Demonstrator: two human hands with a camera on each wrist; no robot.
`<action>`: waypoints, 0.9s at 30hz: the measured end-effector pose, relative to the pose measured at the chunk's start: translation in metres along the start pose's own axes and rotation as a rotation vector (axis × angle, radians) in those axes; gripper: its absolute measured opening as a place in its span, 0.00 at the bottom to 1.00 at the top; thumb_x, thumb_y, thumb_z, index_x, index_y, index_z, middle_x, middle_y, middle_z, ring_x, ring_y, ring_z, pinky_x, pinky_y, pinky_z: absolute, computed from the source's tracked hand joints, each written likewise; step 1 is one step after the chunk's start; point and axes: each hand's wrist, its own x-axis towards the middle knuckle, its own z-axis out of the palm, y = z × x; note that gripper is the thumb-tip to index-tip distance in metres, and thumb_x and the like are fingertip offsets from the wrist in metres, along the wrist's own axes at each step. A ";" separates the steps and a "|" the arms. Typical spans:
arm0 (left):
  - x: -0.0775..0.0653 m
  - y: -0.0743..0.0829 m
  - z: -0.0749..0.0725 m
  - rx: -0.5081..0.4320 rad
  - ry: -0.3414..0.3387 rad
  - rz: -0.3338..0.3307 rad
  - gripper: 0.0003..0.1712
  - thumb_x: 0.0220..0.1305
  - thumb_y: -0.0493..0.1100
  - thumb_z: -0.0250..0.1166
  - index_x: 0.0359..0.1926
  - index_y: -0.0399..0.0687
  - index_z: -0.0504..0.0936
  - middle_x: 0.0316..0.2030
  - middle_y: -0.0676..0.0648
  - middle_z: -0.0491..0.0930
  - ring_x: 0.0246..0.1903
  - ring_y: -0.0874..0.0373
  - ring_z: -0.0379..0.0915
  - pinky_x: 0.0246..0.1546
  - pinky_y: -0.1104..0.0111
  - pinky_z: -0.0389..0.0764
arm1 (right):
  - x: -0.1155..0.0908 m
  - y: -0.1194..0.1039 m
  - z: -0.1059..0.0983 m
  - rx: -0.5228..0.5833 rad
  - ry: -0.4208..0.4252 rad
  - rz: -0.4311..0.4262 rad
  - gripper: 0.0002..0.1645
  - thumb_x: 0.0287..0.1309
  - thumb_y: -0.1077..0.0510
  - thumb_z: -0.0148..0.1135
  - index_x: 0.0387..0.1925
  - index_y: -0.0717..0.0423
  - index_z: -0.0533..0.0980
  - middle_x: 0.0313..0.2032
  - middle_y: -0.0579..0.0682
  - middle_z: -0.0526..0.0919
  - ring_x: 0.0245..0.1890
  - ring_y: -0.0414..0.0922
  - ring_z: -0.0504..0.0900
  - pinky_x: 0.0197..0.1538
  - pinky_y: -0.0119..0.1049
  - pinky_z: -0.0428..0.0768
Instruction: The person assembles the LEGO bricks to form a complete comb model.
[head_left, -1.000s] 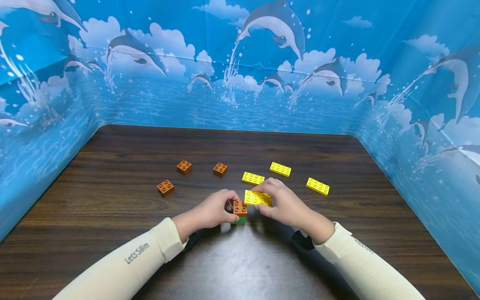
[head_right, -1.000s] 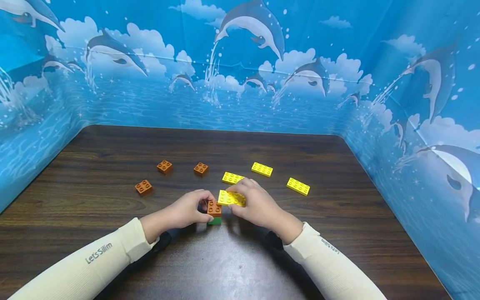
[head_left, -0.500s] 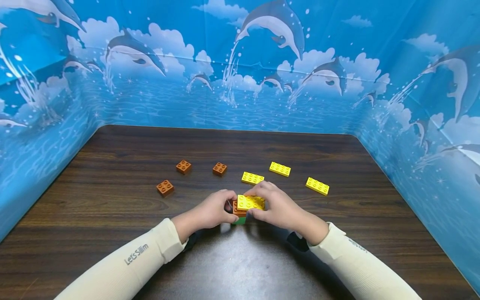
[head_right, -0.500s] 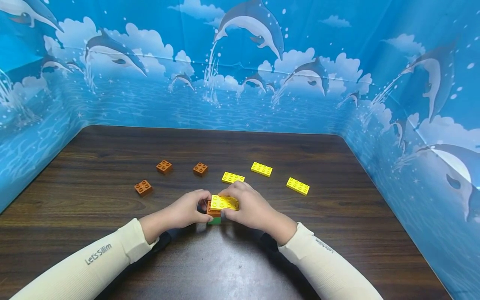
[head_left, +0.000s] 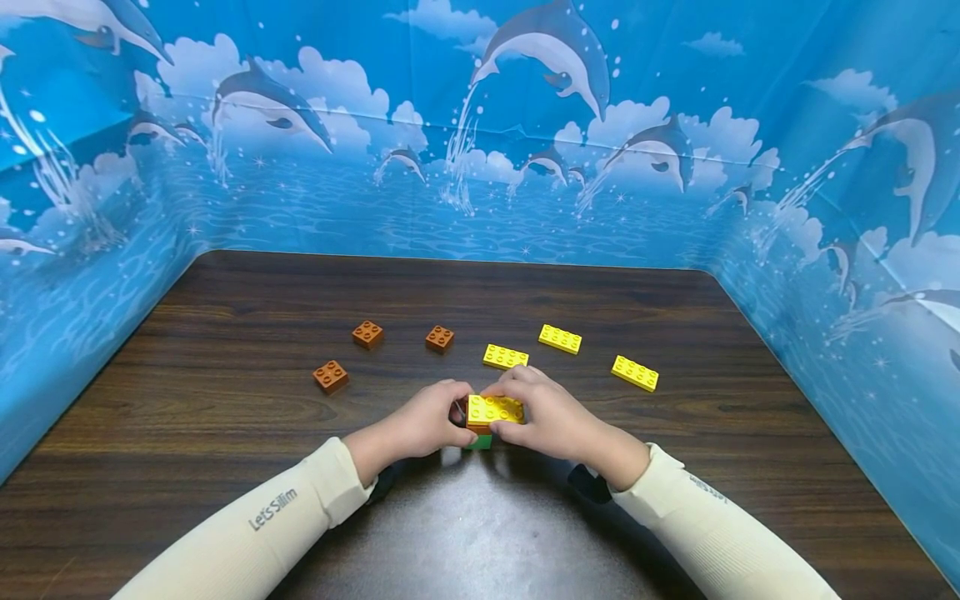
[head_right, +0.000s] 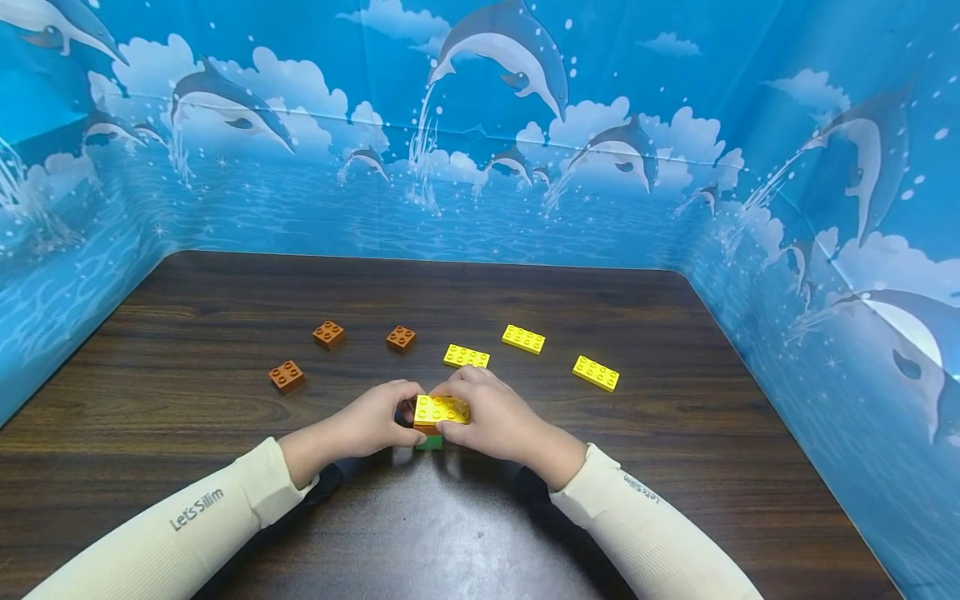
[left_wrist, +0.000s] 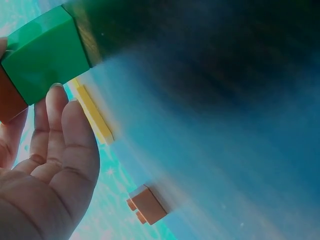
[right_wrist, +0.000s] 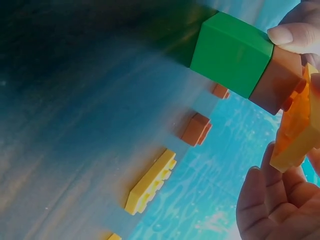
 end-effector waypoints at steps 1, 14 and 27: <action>0.000 0.000 0.000 0.000 0.000 0.000 0.15 0.54 0.36 0.71 0.42 0.42 0.77 0.34 0.48 0.71 0.34 0.57 0.69 0.35 0.67 0.74 | 0.000 0.000 0.000 -0.006 -0.004 -0.001 0.22 0.54 0.55 0.69 0.52 0.50 0.80 0.45 0.44 0.77 0.43 0.40 0.71 0.41 0.35 0.76; -0.004 0.000 0.001 -0.022 0.014 -0.049 0.20 0.54 0.38 0.72 0.48 0.44 0.78 0.37 0.48 0.73 0.36 0.57 0.70 0.37 0.65 0.75 | 0.002 -0.001 -0.002 -0.030 -0.040 -0.002 0.22 0.56 0.54 0.69 0.54 0.50 0.79 0.46 0.44 0.76 0.43 0.40 0.70 0.41 0.34 0.76; -0.012 0.005 -0.005 -0.003 0.142 -0.019 0.19 0.56 0.44 0.72 0.48 0.47 0.79 0.42 0.51 0.76 0.39 0.58 0.72 0.38 0.64 0.77 | 0.001 -0.002 -0.002 -0.063 -0.028 -0.036 0.23 0.56 0.54 0.68 0.55 0.51 0.79 0.46 0.45 0.77 0.42 0.41 0.71 0.39 0.33 0.75</action>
